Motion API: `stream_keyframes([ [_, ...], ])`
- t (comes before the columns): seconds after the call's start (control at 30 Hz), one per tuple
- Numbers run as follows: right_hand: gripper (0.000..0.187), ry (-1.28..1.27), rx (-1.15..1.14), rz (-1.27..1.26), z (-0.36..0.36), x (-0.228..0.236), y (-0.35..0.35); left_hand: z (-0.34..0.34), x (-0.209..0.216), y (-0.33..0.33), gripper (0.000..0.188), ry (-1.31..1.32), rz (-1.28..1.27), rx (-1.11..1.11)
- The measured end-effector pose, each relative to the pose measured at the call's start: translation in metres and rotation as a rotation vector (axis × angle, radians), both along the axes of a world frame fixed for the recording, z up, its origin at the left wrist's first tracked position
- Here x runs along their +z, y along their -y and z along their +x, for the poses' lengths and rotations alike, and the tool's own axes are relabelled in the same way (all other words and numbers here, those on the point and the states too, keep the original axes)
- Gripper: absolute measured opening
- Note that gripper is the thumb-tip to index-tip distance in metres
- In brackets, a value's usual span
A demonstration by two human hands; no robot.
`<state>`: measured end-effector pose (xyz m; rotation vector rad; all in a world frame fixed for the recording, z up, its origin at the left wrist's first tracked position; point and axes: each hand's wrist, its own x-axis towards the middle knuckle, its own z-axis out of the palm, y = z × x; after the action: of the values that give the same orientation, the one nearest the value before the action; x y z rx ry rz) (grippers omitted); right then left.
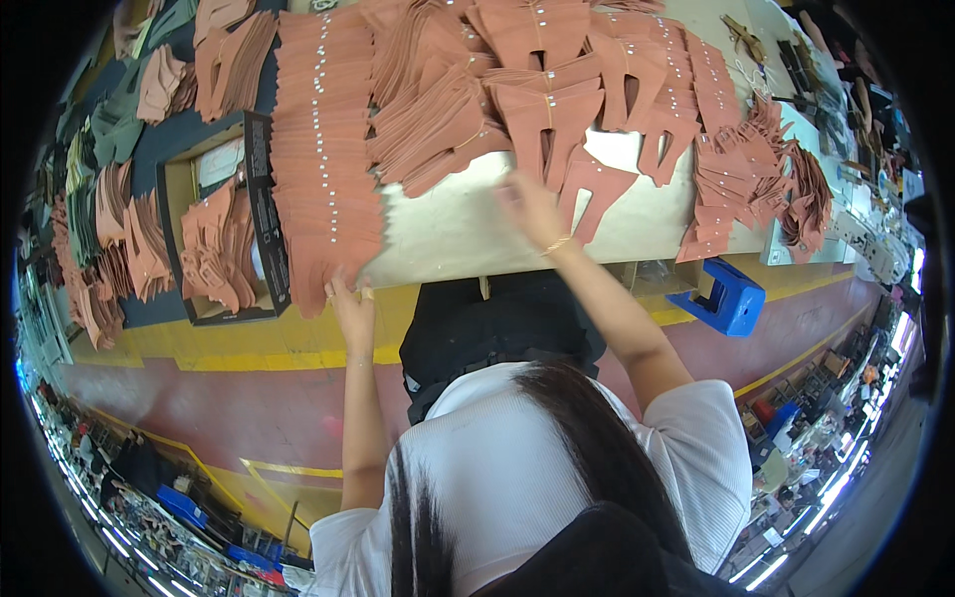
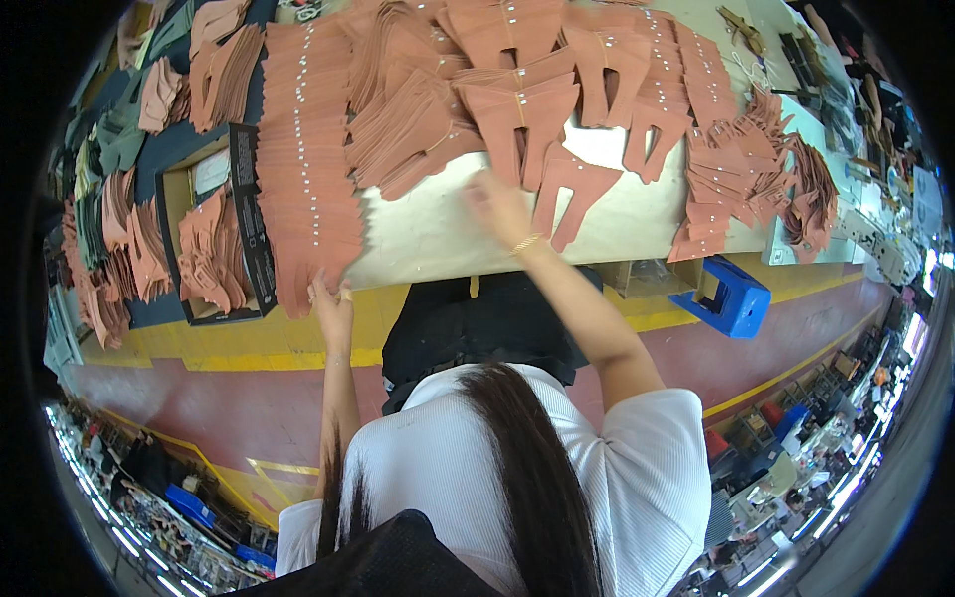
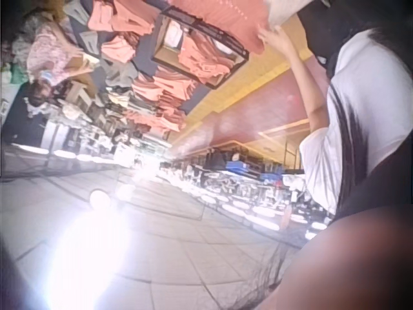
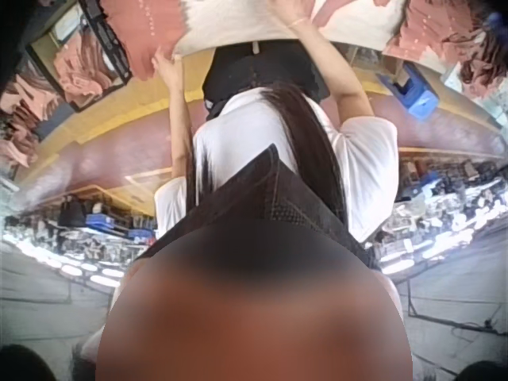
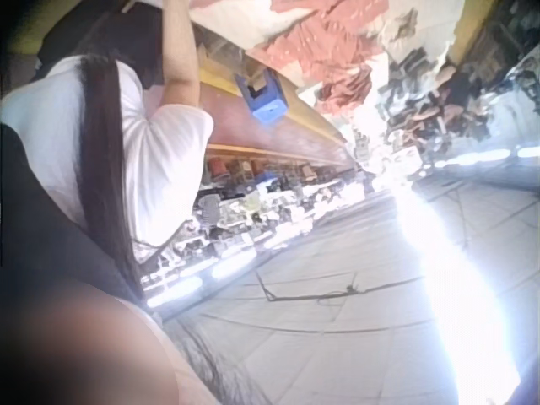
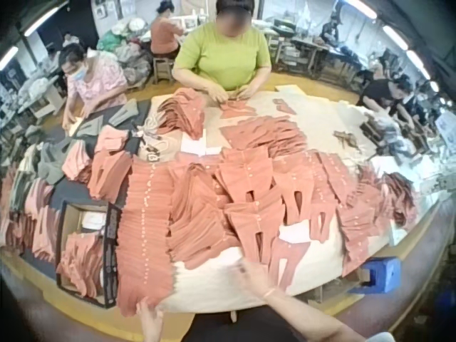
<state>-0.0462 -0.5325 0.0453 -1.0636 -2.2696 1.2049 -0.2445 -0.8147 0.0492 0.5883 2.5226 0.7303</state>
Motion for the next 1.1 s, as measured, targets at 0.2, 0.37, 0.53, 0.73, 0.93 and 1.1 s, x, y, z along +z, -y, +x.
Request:
stream_keyframes([
  [0.2, 0.043, 0.483, -0.076, 0.423, 0.123, -0.033, -0.115, 0.026, 0.02, -0.055, 0.055, 0.176, 0.055, -0.187],
  [0.37, 0.03, 0.497, 0.01, 0.488, 0.135, -0.053, -0.128, 0.051, 0.03, -0.121, 0.056, 0.234, 0.164, -0.316],
  [0.53, 0.018, 0.426, 0.229, 0.001, 0.136, 0.004, -0.133, 0.078, 0.021, -0.163, 0.06, 0.275, 0.226, -0.495],
  [0.73, 0.014, 0.285, 0.56, -0.177, 0.099, 0.088, -0.107, 0.111, 0.015, -0.19, 0.06, 0.346, 0.463, -0.656],
  [0.93, 0.023, 0.115, 0.322, -0.519, 0.047, 0.028, -0.066, 0.09, 0.0, -0.172, 0.032, 1.262, 0.427, -0.133],
  [1.1, 0.036, 0.324, 0.454, -0.004, 0.021, -0.038, -0.01, 0.058, -0.046, -0.144, 0.028, 1.07, 0.305, -0.017],
])
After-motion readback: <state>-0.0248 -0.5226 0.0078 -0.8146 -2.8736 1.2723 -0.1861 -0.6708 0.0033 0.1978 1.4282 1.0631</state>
